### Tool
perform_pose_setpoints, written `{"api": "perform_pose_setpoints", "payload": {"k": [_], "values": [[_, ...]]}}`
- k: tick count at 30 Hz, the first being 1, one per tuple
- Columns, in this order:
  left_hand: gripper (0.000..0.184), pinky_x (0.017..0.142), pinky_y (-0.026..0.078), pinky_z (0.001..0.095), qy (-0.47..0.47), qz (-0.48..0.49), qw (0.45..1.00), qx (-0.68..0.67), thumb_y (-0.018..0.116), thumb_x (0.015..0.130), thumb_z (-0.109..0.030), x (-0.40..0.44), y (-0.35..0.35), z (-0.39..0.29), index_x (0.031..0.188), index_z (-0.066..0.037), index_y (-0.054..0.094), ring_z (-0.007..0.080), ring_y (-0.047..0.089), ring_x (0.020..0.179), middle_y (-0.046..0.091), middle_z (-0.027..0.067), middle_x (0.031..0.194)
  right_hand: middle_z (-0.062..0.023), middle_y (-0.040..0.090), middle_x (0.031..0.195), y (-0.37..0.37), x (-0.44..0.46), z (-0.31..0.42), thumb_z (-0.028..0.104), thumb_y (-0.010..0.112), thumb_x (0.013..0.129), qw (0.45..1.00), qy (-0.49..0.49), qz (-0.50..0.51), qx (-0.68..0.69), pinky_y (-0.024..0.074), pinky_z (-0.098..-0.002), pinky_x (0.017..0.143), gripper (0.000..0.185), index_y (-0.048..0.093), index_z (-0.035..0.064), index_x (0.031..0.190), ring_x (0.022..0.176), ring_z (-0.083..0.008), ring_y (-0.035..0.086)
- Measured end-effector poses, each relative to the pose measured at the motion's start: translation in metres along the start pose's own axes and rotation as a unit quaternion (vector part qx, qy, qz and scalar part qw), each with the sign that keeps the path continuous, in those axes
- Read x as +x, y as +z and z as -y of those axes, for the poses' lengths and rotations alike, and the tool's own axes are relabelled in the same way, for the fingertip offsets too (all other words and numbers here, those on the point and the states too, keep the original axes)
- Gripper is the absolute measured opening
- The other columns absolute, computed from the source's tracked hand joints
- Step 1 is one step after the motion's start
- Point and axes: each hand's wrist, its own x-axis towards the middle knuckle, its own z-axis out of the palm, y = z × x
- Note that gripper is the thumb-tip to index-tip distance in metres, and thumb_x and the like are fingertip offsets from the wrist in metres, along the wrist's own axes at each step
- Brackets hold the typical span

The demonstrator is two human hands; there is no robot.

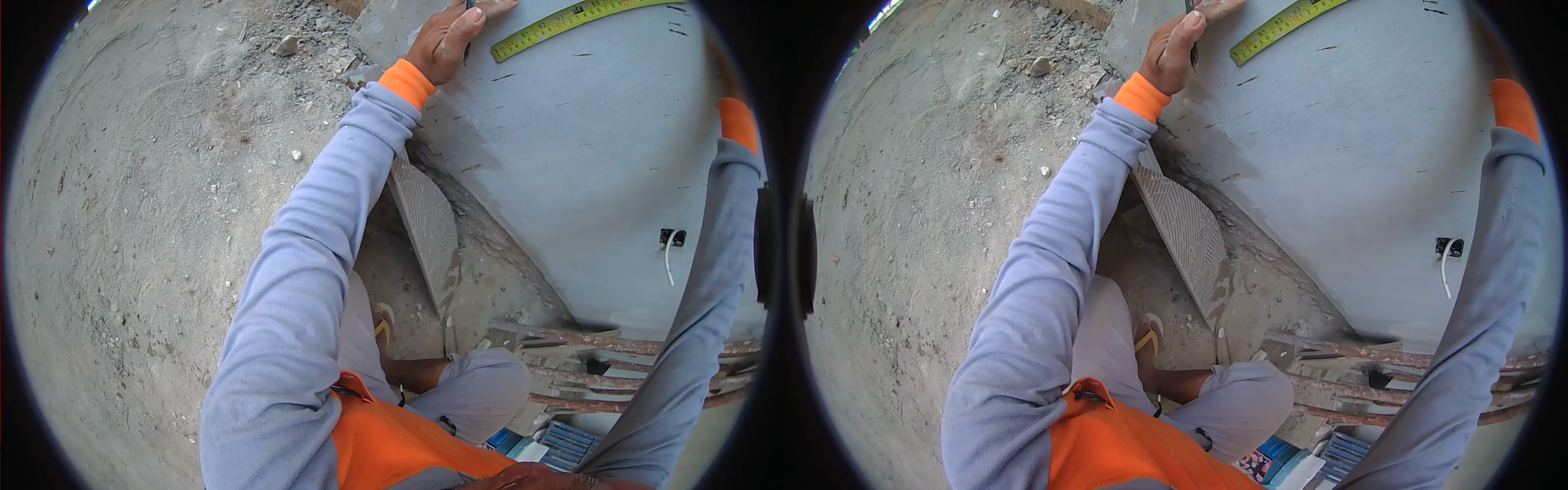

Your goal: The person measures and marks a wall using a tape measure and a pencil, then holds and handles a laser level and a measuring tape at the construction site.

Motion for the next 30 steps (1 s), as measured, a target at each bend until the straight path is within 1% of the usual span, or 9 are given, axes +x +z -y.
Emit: {"api": "perform_pose_setpoints", "payload": {"k": [1, 3, 6, 16, 18, 21, 23, 28, 30], "values": [[0.054, 0.113, 0.013, 0.0398, 0.0, 0.0, 1.0, 0.0, 0.024, 0.097, -0.032, 0.0, 0.0, 0.0, 0.13, 0.004, 0.048, 0.0322, 0.025, 0.138, 0.039, 0.0186, 0.142, -0.0285, 0.017, 0.145, 0.0, 0.0, 0.002, 0.067, 0.046, 0.083, 1.0, -0.001, 0.001, 0.0, 0.0291, -0.0595, 0.094, 0.074, 0.045, 0.0069, 0.126, 0.124, -0.0449, 0.027], [0.054, 0.113, 0.013, 0.0397, 0.0, 0.0, 1.0, -0.002, 0.025, 0.097, -0.032, 0.0, 0.0, 0.001, 0.13, 0.004, 0.047, 0.0321, 0.025, 0.138, 0.039, 0.0186, 0.142, -0.0279, 0.018, 0.144, -0.002, 0.0, 0.008, 0.069, 0.048, 0.081, 0.996, 0.052, -0.001, 0.078, 0.0316, -0.0605, 0.092, 0.075, 0.045, 0.0066, 0.123, 0.122, -0.0436, 0.028], [0.054, 0.113, 0.013, 0.0396, -0.001, 0.001, 1.0, -0.004, 0.025, 0.097, -0.033, 0.0, 0.0, 0.002, 0.13, 0.004, 0.047, 0.032, 0.024, 0.138, 0.039, 0.0186, 0.142, -0.0279, 0.018, 0.144, -0.002, -0.002, 0.008, 0.07, 0.049, 0.079, 0.994, 0.073, 0.007, 0.084, 0.0329, -0.061, 0.09, 0.078, 0.044, 0.0065, 0.125, 0.12, -0.0424, 0.029], [0.053, 0.113, 0.014, 0.0389, 0.017, 0.01, 1.0, 0.002, 0.025, 0.097, -0.032, -0.001, -0.003, 0.01, 0.131, 0.003, 0.046, 0.032, 0.026, 0.137, 0.04, 0.0187, 0.142, -0.0272, 0.017, 0.145, 0.004, 0.002, -0.001, 0.066, 0.052, 0.08, 0.999, 0.025, -0.015, 0.045, 0.0326, -0.0605, 0.09, 0.072, 0.044, 0.0078, 0.123, 0.122, -0.0445, 0.029], [0.053, 0.113, 0.014, 0.0389, 0.021, 0.008, 1.0, 0.005, 0.025, 0.097, -0.032, -0.001, -0.003, 0.012, 0.131, 0.003, 0.046, 0.0321, 0.026, 0.137, 0.04, 0.0187, 0.141, -0.0264, 0.018, 0.145, 0.001, -0.002, 0.003, 0.06, 0.057, 0.08, 0.995, 0.074, -0.013, 0.068, 0.033, -0.0612, 0.092, 0.068, 0.044, 0.0088, 0.122, 0.123, -0.0456, 0.028], [0.053, 0.113, 0.014, 0.0386, 0.03, 0.01, 0.999, 0.004, 0.026, 0.097, -0.031, -0.001, -0.003, 0.014, 0.131, 0.003, 0.046, 0.0323, 0.027, 0.137, 0.039, 0.0191, 0.141, -0.0253, 0.016, 0.146, -0.001, -0.002, 0.009, 0.053, 0.062, 0.08, 0.989, 0.082, -0.026, 0.117, 0.0343, -0.0626, 0.095, 0.063, 0.044, 0.0092, 0.121, 0.125, -0.0458, 0.026], [0.052, 0.113, 0.015, 0.0384, 0.01, 0.004, 1.0, -0.016, 0.026, 0.097, -0.03, -0.001, -0.002, 0.009, 0.131, 0.004, 0.046, 0.0322, 0.027, 0.137, 0.039, 0.0194, 0.141, -0.0248, 0.015, 0.147, 0.0, -0.001, 0.005, 0.051, 0.064, 0.08, 0.989, 0.075, -0.023, 0.123, 0.0351, -0.063, 0.095, 0.062, 0.044, 0.0094, 0.121, 0.125, -0.0456, 0.025], [0.051, 0.113, 0.015, 0.0384, 0.029, 0.001, 1.0, -0.008, 0.025, 0.097, -0.028, -0.001, -0.002, 0.011, 0.131, 0.003, 0.046, 0.0322, 0.028, 0.136, 0.039, 0.0198, 0.141, -0.0242, 0.014, 0.147, 0.0, -0.001, 0.007, 0.047, 0.066, 0.079, 0.99, 0.081, -0.033, 0.108, 0.0359, -0.0628, 0.096, 0.061, 0.044, 0.0095, 0.121, 0.127, -0.0446, 0.024], [0.051, 0.113, 0.016, 0.0384, 0.029, 0.002, 1.0, -0.001, 0.025, 0.097, -0.028, -0.001, -0.002, 0.01, 0.131, 0.003, 0.046, 0.0322, 0.028, 0.136, 0.039, 0.0199, 0.141, -0.024, 0.015, 0.147, 0.001, 0.0, 0.006, 0.046, 0.068, 0.079, 0.991, 0.043, -0.047, 0.121, 0.0335, -0.0629, 0.098, 0.06, 0.044, 0.0096, 0.12, 0.128, -0.0443, 0.022]]}}
